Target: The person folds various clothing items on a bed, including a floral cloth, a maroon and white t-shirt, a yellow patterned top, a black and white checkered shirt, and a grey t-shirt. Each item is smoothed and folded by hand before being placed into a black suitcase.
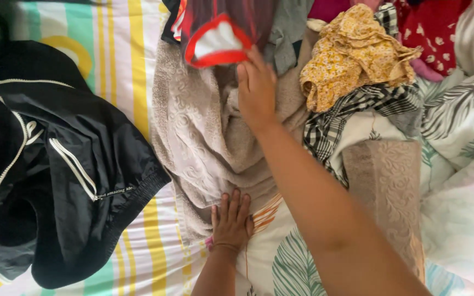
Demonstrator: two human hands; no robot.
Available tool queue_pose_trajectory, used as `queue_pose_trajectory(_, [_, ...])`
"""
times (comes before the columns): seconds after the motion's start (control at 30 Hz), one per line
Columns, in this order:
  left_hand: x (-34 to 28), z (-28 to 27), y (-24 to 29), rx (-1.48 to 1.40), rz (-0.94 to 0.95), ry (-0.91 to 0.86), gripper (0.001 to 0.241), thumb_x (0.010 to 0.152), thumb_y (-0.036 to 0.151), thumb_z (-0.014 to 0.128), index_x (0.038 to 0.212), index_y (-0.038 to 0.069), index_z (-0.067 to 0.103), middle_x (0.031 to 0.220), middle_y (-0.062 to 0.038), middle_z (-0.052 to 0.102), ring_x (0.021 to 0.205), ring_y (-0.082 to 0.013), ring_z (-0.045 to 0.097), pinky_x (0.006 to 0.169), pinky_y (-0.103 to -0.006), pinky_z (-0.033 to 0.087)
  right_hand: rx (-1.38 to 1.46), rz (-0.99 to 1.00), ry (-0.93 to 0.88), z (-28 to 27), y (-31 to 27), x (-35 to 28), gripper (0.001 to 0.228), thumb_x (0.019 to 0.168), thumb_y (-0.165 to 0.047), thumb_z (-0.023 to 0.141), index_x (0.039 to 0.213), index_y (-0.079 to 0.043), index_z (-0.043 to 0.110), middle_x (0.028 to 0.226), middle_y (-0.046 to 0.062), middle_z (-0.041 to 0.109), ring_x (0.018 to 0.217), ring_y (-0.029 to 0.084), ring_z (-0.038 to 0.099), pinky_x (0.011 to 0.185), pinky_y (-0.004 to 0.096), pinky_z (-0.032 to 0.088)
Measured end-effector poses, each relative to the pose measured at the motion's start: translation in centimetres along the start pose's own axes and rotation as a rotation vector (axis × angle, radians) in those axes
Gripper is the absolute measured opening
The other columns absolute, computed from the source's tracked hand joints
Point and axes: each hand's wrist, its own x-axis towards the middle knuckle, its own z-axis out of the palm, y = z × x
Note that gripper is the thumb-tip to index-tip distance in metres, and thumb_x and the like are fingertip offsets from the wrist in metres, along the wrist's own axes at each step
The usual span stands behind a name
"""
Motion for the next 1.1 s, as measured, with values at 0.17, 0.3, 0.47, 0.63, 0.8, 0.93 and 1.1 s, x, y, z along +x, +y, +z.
queue_pose_trajectory(0.17, [1.2, -1.5, 0.2, -0.012, 0.022, 0.012, 0.069, 0.089, 0.039, 0.056, 0.155, 0.024, 0.042, 0.164, -0.006, 0.035, 0.151, -0.0339, 0.029, 0.117, -0.0656, 0.021, 0.414, 0.113, 0.005, -8.6, -8.2, -12.7, 0.031, 0.111, -0.020, 0.050, 0.122, 0.004, 0.065, 0.134, 0.017, 0.064, 0.126, 0.030, 0.060, 0.112, 0.037, 0.043])
queue_pose_trajectory(0.3, [1.8, -4.7, 1.6, 0.054, -0.005, -0.121, 0.059, 0.092, 0.042, 0.055, 0.145, 0.019, 0.046, 0.162, -0.007, 0.037, 0.156, -0.0324, 0.027, 0.123, -0.0605, 0.023, 0.704, 0.246, -0.107, -19.6, -14.6, -24.0, 0.030, 0.109, -0.012, 0.046, 0.120, 0.005, 0.068, 0.127, 0.014, 0.064, 0.121, 0.025, 0.058, 0.111, 0.035, 0.041])
queue_pose_trajectory(0.47, [-0.5, -4.4, -1.7, -1.122, -0.170, 0.019, 0.059, 0.103, 0.040, 0.032, 0.150, 0.004, 0.033, 0.156, -0.009, 0.039, 0.148, -0.0237, 0.035, 0.123, -0.0403, 0.029, 1.001, 0.282, -0.439, -32.1, -16.2, -35.3, 0.035, 0.109, -0.019, 0.049, 0.096, 0.002, 0.073, 0.112, 0.012, 0.066, 0.109, 0.022, 0.062, 0.099, 0.032, 0.048])
queue_pose_trajectory(0.63, [-2.9, -22.5, 6.2, -2.175, -0.616, -0.196, 0.071, 0.101, 0.061, 0.036, 0.148, 0.008, 0.049, 0.137, -0.012, 0.064, 0.126, -0.0324, 0.061, 0.106, -0.0481, 0.050, 1.047, 0.327, -1.045, -37.0, -18.3, -43.0, 0.040, 0.109, -0.026, 0.056, 0.082, -0.001, 0.073, 0.103, 0.009, 0.067, 0.096, 0.017, 0.063, 0.084, 0.031, 0.050])
queue_pose_trajectory(0.8, [-10.9, -28.1, 12.0, -2.221, -0.342, -0.891, 0.056, 0.106, 0.054, 0.055, 0.139, 0.008, 0.059, 0.108, -0.012, 0.075, 0.086, -0.0257, 0.073, 0.076, -0.0406, 0.060, 0.330, 0.604, -0.458, -35.7, -17.0, -47.5, 0.033, 0.097, -0.028, 0.060, 0.120, -0.007, 0.073, 0.113, 0.008, 0.079, 0.105, 0.017, 0.070, 0.095, 0.032, 0.051])
queue_pose_trajectory(0.93, [-14.1, -36.0, 16.4, -1.653, -0.285, -0.968, 0.054, 0.100, 0.047, 0.066, 0.131, 0.004, 0.063, 0.098, -0.008, 0.073, 0.075, -0.0196, 0.070, 0.067, -0.0358, 0.057, 0.539, 0.493, -0.144, -42.3, -20.4, -48.5, 0.058, 0.086, -0.023, 0.065, 0.141, -0.010, 0.054, 0.136, 0.009, 0.064, 0.117, 0.019, 0.060, 0.094, 0.038, 0.053])
queue_pose_trajectory(1.1, [-16.6, -44.6, 22.0, -0.864, 0.204, -1.167, 0.054, 0.086, 0.047, 0.076, 0.121, 0.005, 0.073, 0.099, -0.004, 0.077, 0.082, -0.0134, 0.071, 0.073, -0.0282, 0.057, 1.449, 0.900, -0.034, -51.3, -27.7, -48.3, 0.057, 0.097, -0.047, 0.059, 0.136, -0.006, 0.062, 0.132, 0.014, 0.071, 0.115, 0.025, 0.068, 0.097, 0.042, 0.056])
